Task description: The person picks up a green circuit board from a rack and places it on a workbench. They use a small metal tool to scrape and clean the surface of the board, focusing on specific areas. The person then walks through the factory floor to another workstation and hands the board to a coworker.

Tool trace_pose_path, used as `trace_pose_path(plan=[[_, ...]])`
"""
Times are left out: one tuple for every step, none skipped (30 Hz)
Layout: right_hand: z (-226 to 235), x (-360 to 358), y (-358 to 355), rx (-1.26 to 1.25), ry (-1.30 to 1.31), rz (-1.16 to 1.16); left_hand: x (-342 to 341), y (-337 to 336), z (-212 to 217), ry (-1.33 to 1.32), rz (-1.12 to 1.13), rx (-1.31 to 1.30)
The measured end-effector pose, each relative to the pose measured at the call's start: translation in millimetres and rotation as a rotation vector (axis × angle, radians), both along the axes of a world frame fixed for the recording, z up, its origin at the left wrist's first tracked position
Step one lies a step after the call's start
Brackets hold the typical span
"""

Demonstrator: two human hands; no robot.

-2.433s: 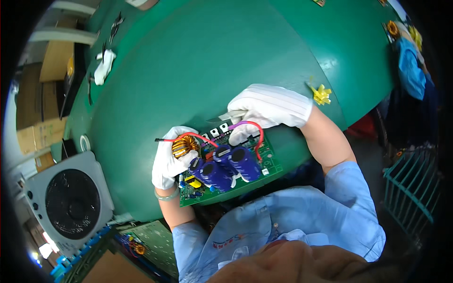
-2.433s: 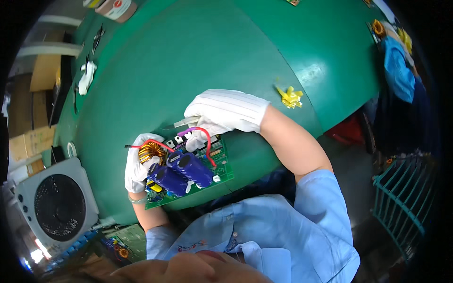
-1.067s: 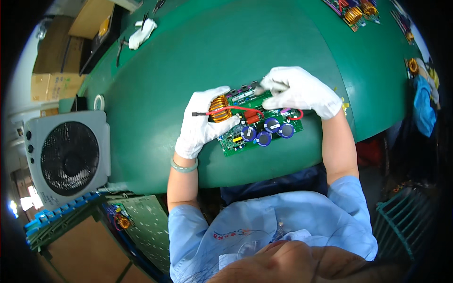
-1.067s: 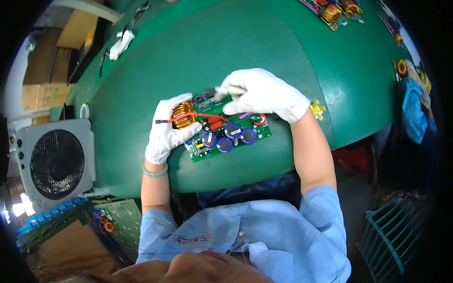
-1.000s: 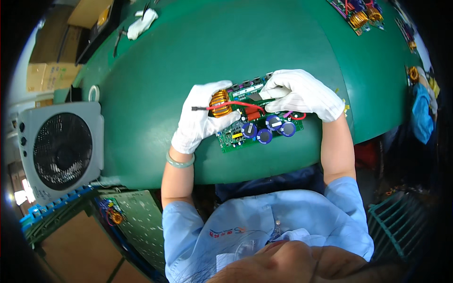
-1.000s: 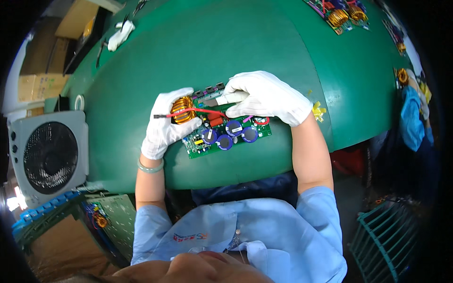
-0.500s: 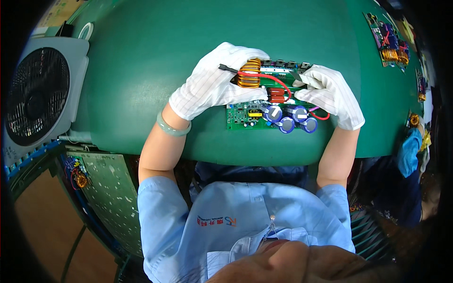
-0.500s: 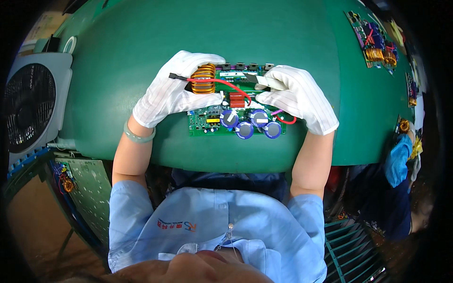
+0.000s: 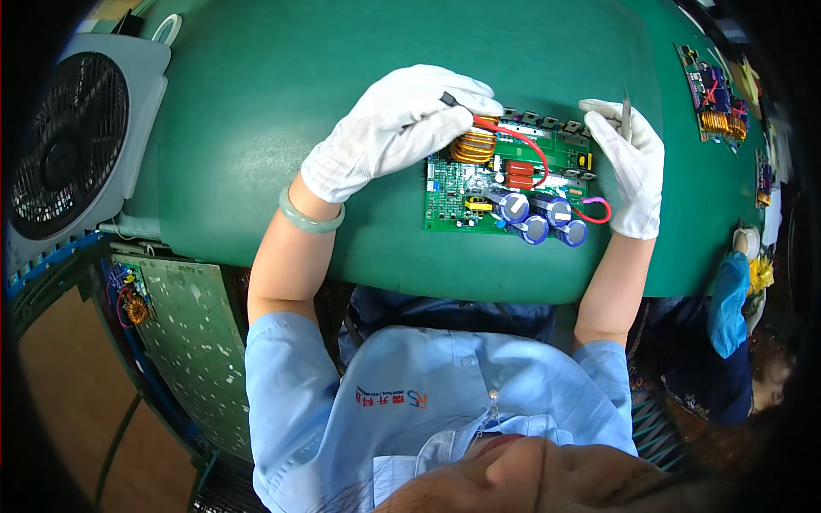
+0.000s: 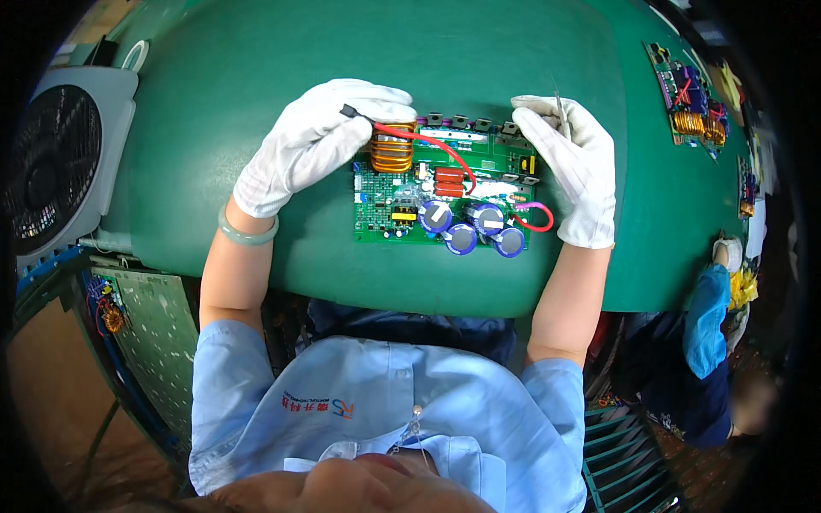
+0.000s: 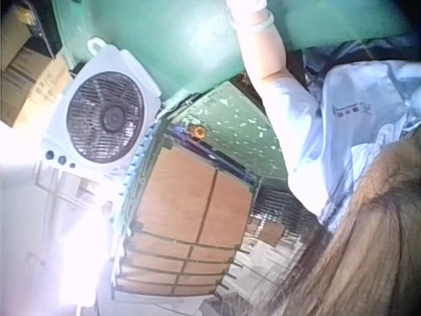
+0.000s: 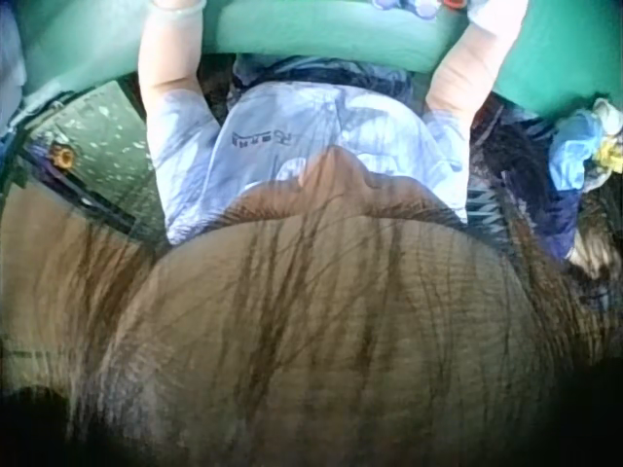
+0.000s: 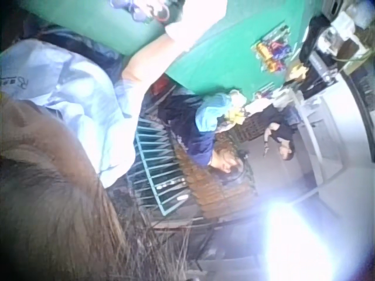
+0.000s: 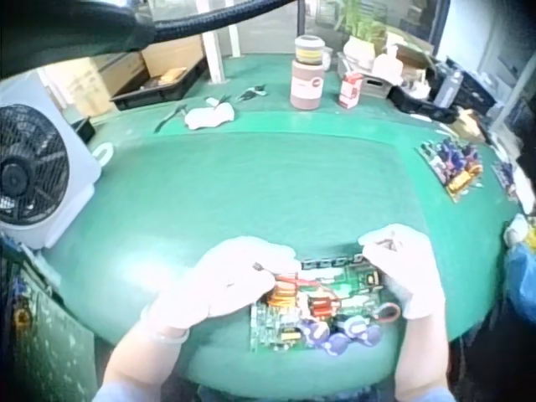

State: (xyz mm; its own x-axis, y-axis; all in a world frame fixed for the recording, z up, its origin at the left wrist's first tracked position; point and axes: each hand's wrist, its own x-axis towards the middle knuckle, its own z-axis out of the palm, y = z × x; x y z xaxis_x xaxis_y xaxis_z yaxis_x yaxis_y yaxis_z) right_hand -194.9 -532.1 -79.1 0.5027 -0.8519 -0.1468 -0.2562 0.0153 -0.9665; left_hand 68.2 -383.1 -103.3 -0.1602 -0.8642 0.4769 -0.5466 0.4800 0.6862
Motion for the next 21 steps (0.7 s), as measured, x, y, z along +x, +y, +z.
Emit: trace_pose_path(plan=[[1,2,2,-0.067,0.017,0.004,-1,0,3,-0.007,-0.030,0.007],[2,2,4,-0.073,0.022,0.000,-6,4,6,0.001,-0.021,0.053],[2,3,5,-0.080,0.026,-0.002,-10,6,6,0.030,-0.062,0.095],[1,4,6,-0.086,0.029,-0.004,-15,7,6,0.061,-0.104,0.136],[-1,5,6,-0.109,0.028,-0.016,-19,6,4,0.023,-0.080,0.064],[-1,5,4,-0.133,0.030,-0.027,-24,5,1,0.003,-0.047,0.007],[-1,6,3,-0.158,0.032,-0.037,-25,5,0,-0.050,-0.037,0.026],[0,7,2,-0.154,0.020,-0.090,-24,5,1,-0.104,-0.027,0.045],[1,9,0,-0.153,0.005,-0.134,-23,5,-1,-0.034,-0.038,0.069],[0,6,-7,-0.134,0.017,-0.174,-20,5,-4,0.036,-0.048,0.093],[-2,4,-13,-0.113,0.027,-0.217,-19,6,-7,0.106,-0.058,0.115],[-7,-4,-21,-0.140,-0.124,-0.187,-19,8,-10,0.241,-0.054,0.160],[-1,-9,-24,-0.037,-0.286,-0.224,-18,8,-13,0.374,-0.066,0.203],[5,-16,-27,0.067,-0.448,-0.256,-18,7,-13,0.507,-0.079,0.245],[0,-28,-35,0.088,-0.587,-0.187,-19,7,-2,0.611,-0.086,0.287],[-5,-22,-34,0.066,-0.601,-0.161,-15,9,4,0.671,-0.051,0.449],[-8,-17,-31,0.045,-0.616,-0.134,-12,10,9,0.734,-0.013,0.610],[-5,-13,-26,0.011,-0.629,-0.122,-9,9,15,0.797,0.007,0.769],[2,-10,-20,0.131,-0.642,-0.115,-9,7,12,0.946,0.038,0.695],[0,-9,-20,0.117,-0.589,-0.052,-8,1,-10,0.934,0.062,0.578],[-5,-8,-17,0.102,-0.538,0.006,-9,-1,-9,1.029,0.028,0.603]])
